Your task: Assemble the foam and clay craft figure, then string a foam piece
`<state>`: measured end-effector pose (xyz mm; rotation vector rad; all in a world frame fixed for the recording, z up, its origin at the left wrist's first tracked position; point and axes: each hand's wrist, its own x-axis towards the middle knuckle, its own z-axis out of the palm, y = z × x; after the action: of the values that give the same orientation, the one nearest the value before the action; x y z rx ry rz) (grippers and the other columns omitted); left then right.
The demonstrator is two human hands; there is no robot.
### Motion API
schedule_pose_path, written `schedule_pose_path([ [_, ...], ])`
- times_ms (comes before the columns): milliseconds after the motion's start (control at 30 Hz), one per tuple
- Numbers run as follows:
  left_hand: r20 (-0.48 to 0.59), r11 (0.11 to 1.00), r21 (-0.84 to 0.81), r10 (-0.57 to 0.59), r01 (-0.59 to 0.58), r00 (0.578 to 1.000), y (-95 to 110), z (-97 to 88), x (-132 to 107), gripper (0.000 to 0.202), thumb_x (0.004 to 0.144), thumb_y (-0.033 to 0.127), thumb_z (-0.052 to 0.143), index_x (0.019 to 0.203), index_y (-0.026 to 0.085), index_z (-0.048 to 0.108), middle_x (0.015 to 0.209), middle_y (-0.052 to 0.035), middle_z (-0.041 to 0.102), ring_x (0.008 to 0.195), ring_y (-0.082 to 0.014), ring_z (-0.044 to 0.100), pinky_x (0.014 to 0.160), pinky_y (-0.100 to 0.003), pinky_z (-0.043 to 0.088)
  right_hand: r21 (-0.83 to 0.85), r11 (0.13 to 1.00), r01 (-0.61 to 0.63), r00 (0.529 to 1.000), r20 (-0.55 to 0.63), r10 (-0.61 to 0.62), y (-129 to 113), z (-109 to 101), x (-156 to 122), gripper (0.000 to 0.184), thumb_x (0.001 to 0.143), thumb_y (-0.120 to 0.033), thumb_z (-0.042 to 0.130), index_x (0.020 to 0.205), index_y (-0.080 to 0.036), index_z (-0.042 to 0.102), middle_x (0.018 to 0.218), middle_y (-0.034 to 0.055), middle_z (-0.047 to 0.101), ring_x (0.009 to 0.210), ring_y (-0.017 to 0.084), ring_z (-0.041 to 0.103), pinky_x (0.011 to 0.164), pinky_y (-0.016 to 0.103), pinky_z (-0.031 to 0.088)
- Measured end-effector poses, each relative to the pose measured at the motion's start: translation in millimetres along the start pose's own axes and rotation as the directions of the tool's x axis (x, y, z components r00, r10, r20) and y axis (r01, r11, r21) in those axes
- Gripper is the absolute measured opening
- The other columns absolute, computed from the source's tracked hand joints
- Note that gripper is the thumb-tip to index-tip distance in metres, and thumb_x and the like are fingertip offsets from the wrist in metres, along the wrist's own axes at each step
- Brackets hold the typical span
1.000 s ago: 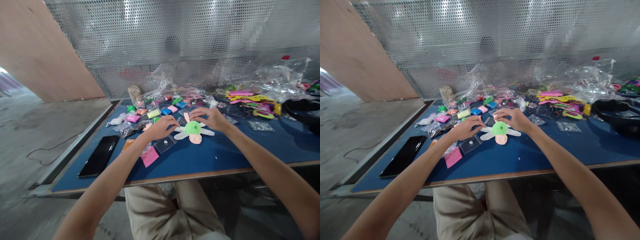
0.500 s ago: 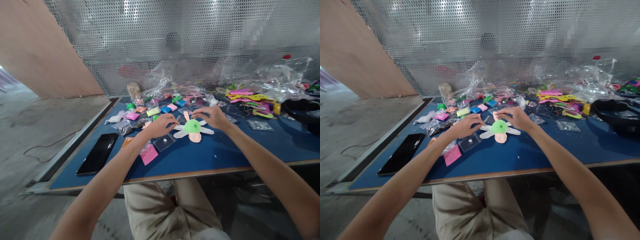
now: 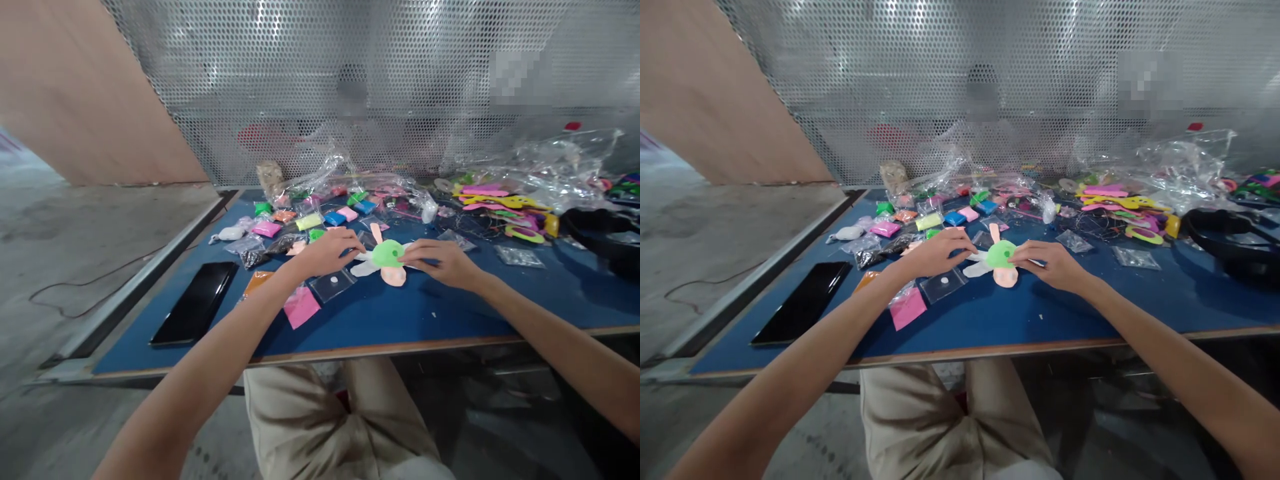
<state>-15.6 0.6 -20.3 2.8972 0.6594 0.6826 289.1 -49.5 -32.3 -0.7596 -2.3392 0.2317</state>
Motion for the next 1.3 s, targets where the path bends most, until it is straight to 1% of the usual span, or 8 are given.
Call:
schedule_pose_path([
  [100,0.016,1.000,0.003,-0.008,0.008,1.000,-1.9,0.8,-0.3,0.028,0.099,0.025,0.043,0.107,0.021,0.069,0.099,-0.0084,0.064,0.096,-0.0205,0.058,0.090,-0.038,0.044,0.046,0.996,-0.081,0.994,-0.065,0.084,4.1,7.0,-7.2,0.017,0.093,-0.032,0.059,0.101,-0.029,0.074,0.100,0.0028,0.075,0.093,0.021,0.071,0.083,0.034,0.058],
  [200,0.031,1.000,0.001,-0.024,0.024,0.999,-1.9,0.2,-0.6,0.028,0.099,0.025,0.042,0.109,0.021,0.068,0.102,-0.0085,0.064,0.097,-0.0209,0.057,0.089,-0.038,0.044,0.063,0.986,-0.157,0.984,-0.080,0.162,7.2,10.7,-11.8,0.013,0.090,-0.033,0.064,0.097,-0.028,0.073,0.092,0.0015,0.076,0.084,0.020,0.072,0.075,0.031,0.058],
  [267,0.034,0.999,-0.003,-0.032,0.032,0.999,-1.4,0.0,-0.4,0.028,0.098,0.026,0.042,0.108,0.020,0.068,0.103,-0.0088,0.064,0.097,-0.0210,0.057,0.090,-0.038,0.044,0.058,0.984,-0.171,0.982,-0.078,0.175,8.3,11.4,-13.7,0.011,0.088,-0.034,0.066,0.094,-0.027,0.073,0.089,0.0014,0.076,0.080,0.020,0.072,0.070,0.030,0.057],
  [333,0.037,0.999,-0.003,-0.034,0.034,0.999,-1.2,0.3,-0.1,0.028,0.098,0.026,0.042,0.107,0.021,0.068,0.102,-0.0086,0.064,0.096,-0.0207,0.058,0.091,-0.038,0.044,0.049,0.988,-0.145,0.986,-0.070,0.149,9.1,11.8,-14.4,0.011,0.089,-0.034,0.066,0.093,-0.027,0.073,0.090,0.0021,0.076,0.079,0.020,0.071,0.069,0.031,0.056],
  [500,0.052,1.000,0.006,-0.031,0.031,0.998,-2.0,2.1,0.7,0.028,0.098,0.026,0.042,0.106,0.021,0.068,0.100,-0.0075,0.064,0.095,-0.0198,0.058,0.091,-0.037,0.043,0.039,0.999,-0.033,0.999,-0.026,0.034,10.8,13.1,-12.4,0.013,0.091,-0.032,0.062,0.095,-0.027,0.073,0.094,0.0053,0.072,0.089,0.022,0.068,0.081,0.036,0.055],
  [600,0.056,0.999,-0.001,-0.034,0.034,0.998,-2.1,2.1,0.6,0.028,0.098,0.024,0.041,0.106,0.020,0.068,0.100,-0.0082,0.064,0.095,-0.0199,0.058,0.089,-0.036,0.043,0.040,0.999,0.000,1.000,0.008,0.000,11.8,13.8,-11.4,0.013,0.091,-0.031,0.062,0.096,-0.027,0.073,0.094,0.0061,0.070,0.091,0.022,0.066,0.082,0.036,0.054],
  [1200,0.139,0.995,-0.051,-0.083,0.091,0.987,-1.0,1.0,-1.1,0.031,0.099,0.029,0.040,0.108,0.021,0.069,0.105,-0.0084,0.064,0.097,-0.0195,0.057,0.086,-0.032,0.042,-0.014,0.999,0.048,0.995,0.085,-0.047,11.6,14.0,-13.6,0.019,0.093,-0.024,0.057,0.106,-0.025,0.072,0.100,0.0069,0.069,0.096,0.021,0.062,0.084,0.038,0.051],
  [1300,0.143,0.994,-0.048,-0.087,0.095,0.986,-1.3,0.9,-1.1,0.032,0.099,0.030,0.040,0.108,0.021,0.069,0.105,-0.0083,0.064,0.098,-0.0196,0.058,0.086,-0.033,0.042,-0.020,0.999,0.050,0.997,0.052,-0.048,10.3,13.0,-14.0,0.020,0.092,-0.021,0.057,0.106,-0.024,0.071,0.101,0.0073,0.069,0.096,0.021,0.062,0.084,0.037,0.051],
])
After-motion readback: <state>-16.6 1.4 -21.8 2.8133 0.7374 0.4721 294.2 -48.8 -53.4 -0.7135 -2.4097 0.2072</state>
